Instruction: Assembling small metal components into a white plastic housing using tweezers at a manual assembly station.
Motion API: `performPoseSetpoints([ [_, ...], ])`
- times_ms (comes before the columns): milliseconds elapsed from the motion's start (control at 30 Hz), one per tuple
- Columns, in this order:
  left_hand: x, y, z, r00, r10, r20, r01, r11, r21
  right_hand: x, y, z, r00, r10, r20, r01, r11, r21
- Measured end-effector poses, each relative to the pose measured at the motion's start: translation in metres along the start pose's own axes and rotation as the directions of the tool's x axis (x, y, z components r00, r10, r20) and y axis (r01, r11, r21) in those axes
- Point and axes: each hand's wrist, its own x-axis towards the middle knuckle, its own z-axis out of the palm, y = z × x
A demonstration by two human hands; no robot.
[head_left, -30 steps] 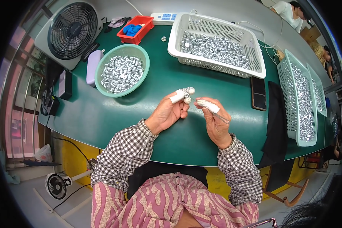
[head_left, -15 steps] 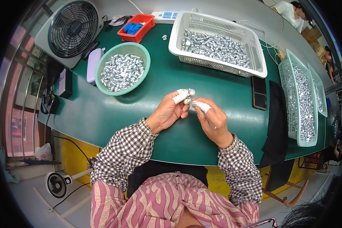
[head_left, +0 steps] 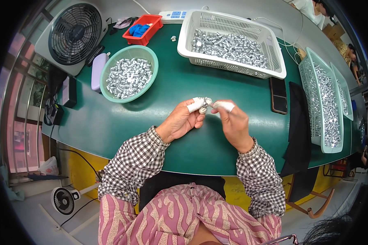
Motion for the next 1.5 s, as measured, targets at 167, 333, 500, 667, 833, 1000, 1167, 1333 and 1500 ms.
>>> performPoseSetpoints([
  [167,0.000,0.000,-0.002,1.000,-0.020,-0.003,0.020,0.999,0.031,0.001,-0.006,0.003,0.998,0.071,-0.001,-0.070,0.997,0.038],
  [333,0.001,-0.002,-0.001,0.999,-0.044,-0.022,0.043,0.998,-0.052,-0.003,0.001,-0.001,0.974,0.223,0.041,-0.226,0.972,0.070],
  [500,-0.002,0.001,0.001,1.000,-0.019,-0.015,0.020,0.999,0.032,0.000,0.000,0.003,1.000,-0.014,-0.021,0.014,0.999,-0.035],
  [667,0.000,-0.001,0.000,0.999,-0.042,-0.014,0.041,0.999,-0.012,-0.001,0.001,0.006,0.997,0.046,-0.062,-0.042,0.997,0.063],
  [833,0.001,0.003,-0.005,0.999,-0.045,0.005,0.045,0.999,0.005,0.003,-0.007,0.000,1.000,0.011,0.025,-0.010,0.999,-0.030],
  [1000,0.000,0.002,-0.001,0.999,-0.046,0.001,0.046,0.999,-0.016,0.000,-0.001,0.006,0.994,-0.095,-0.060,0.094,0.995,-0.025],
  [1167,-0.001,0.001,-0.001,0.997,-0.058,-0.044,0.062,0.993,0.100,0.001,0.000,0.001,0.982,0.190,0.011,-0.190,0.970,0.154],
  [1333,0.000,0.003,0.004,0.998,0.018,-0.065,-0.006,0.986,0.168,0.003,0.003,0.000,0.870,0.493,0.030,-0.434,0.734,0.521],
  [1500,0.000,0.029,-0.006,0.971,0.205,-0.124,-0.150,0.925,0.348,0.002,0.016,-0.006,0.839,0.541,-0.064,-0.464,0.771,0.436],
])
